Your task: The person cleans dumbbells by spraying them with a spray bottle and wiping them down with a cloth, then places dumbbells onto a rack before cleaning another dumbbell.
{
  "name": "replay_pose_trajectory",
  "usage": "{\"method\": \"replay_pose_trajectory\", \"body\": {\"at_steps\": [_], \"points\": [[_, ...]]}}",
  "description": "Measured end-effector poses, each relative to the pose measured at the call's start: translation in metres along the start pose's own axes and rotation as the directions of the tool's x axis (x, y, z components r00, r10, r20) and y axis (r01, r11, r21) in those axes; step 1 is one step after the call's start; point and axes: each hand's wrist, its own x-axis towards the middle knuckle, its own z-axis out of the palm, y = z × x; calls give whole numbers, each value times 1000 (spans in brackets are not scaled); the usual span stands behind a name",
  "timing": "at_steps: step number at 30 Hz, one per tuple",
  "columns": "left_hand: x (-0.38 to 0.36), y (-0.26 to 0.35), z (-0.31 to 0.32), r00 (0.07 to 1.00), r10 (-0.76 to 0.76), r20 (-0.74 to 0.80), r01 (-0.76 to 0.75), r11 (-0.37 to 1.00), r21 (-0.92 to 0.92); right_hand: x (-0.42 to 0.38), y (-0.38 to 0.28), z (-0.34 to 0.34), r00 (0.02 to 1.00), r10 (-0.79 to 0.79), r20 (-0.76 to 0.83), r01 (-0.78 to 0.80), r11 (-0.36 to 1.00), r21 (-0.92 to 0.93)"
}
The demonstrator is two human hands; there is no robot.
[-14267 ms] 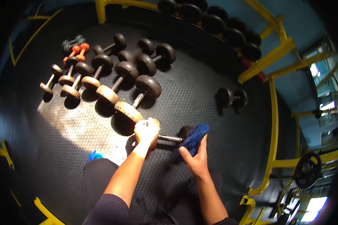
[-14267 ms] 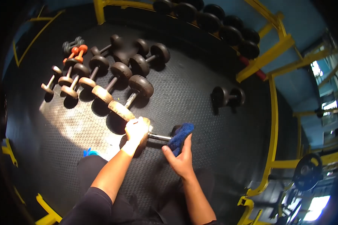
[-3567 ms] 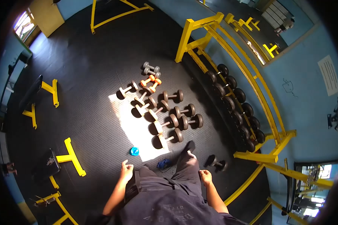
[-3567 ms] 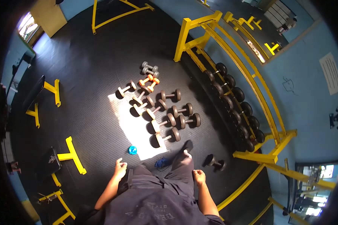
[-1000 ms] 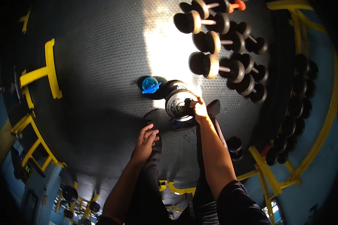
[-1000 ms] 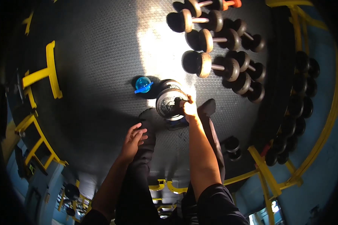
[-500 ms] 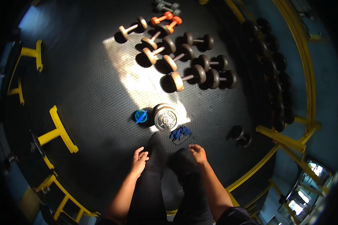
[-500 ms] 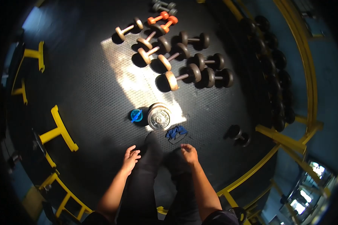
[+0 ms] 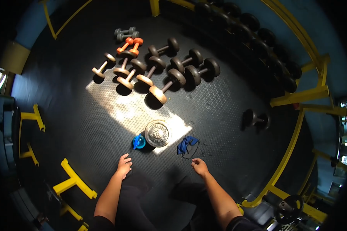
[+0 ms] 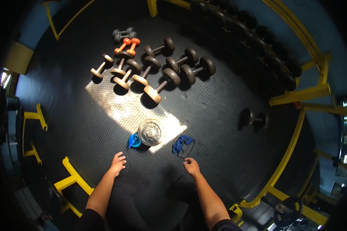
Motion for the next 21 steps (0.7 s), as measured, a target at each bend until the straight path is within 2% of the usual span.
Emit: {"method": "replay_pose_trajectory", "body": {"at_steps": [1, 2, 3, 4, 5, 6, 7, 8, 9, 10, 11, 13, 14, 16, 17, 18, 20, 21], "points": [[26, -13, -6, 1000, 23, 10, -23, 1000, 10, 15, 7, 8, 998, 62, -14, -60, 992, 114], [58, -42, -12, 997, 71, 21, -73, 990, 118, 30, 13, 11, 992, 122, -17, -115, 969, 216], [87, -56, -10, 991, 128, 27, -131, 969, 211, 49, 15, 12, 995, 94, -33, -85, 974, 210], [98, -50, -3, 987, 160, 21, -161, 967, 197, 66, 15, 18, 982, 179, -63, -163, 966, 198], [103, -51, 0, 964, 264, 19, -236, 825, 514, 82, 17, 28, 961, 261, -86, -242, 952, 187], [102, -49, 6, 934, 355, 33, -250, 587, 770, 99, 18, 37, 971, 224, -82, -206, 962, 177], [109, -45, 13, 925, 376, 56, -261, 521, 813, 116, 17, 48, 956, 228, -182, -210, 971, 113], [123, -46, 18, 875, 473, 101, -333, 437, 836, 137, 19, 58, 932, 224, -286, -218, 975, 53], [139, -50, 27, 773, 626, 102, -439, 413, 798, 163, 29, 69, 927, 309, -211, -287, 949, 127], [156, -54, 36, 647, 757, 93, -539, 368, 758, 172, 26, 87, 897, 269, -351, -295, 955, -22], [180, -61, 45, 635, 769, 72, -540, 375, 754, 180, 27, 94, 895, 267, -358, -325, 939, -112], [219, -60, 59, 427, 904, 18, -628, 282, 725, 172, 11, 106, 898, 224, -379, -324, 919, -225], [219, -56, 71, 269, 955, -122, -665, 276, 694, 171, 10, 107, 900, 218, -378, -320, 919, -231], [209, -48, 89, 457, 828, -324, -532, 546, 647, 173, 7, 102, 951, 165, -262, -236, 935, -266], [204, -51, 92, 443, 835, -326, -571, 543, 616, 181, 14, 108, 940, 115, -321, -183, 965, -190], [222, -65, 97, 288, 832, -475, -687, 525, 502, 182, 9, 104, 942, 100, -321, -169, 966, -194], [202, -62, 96, 433, 739, -516, -784, 591, 189, 177, 2, 100, 952, -2, -307, -15, 998, -55], [203, -61, 94, 438, 725, -531, -795, 588, 147, 174, -7, 97, 963, 22, -269, -12, 999, 41]]}}
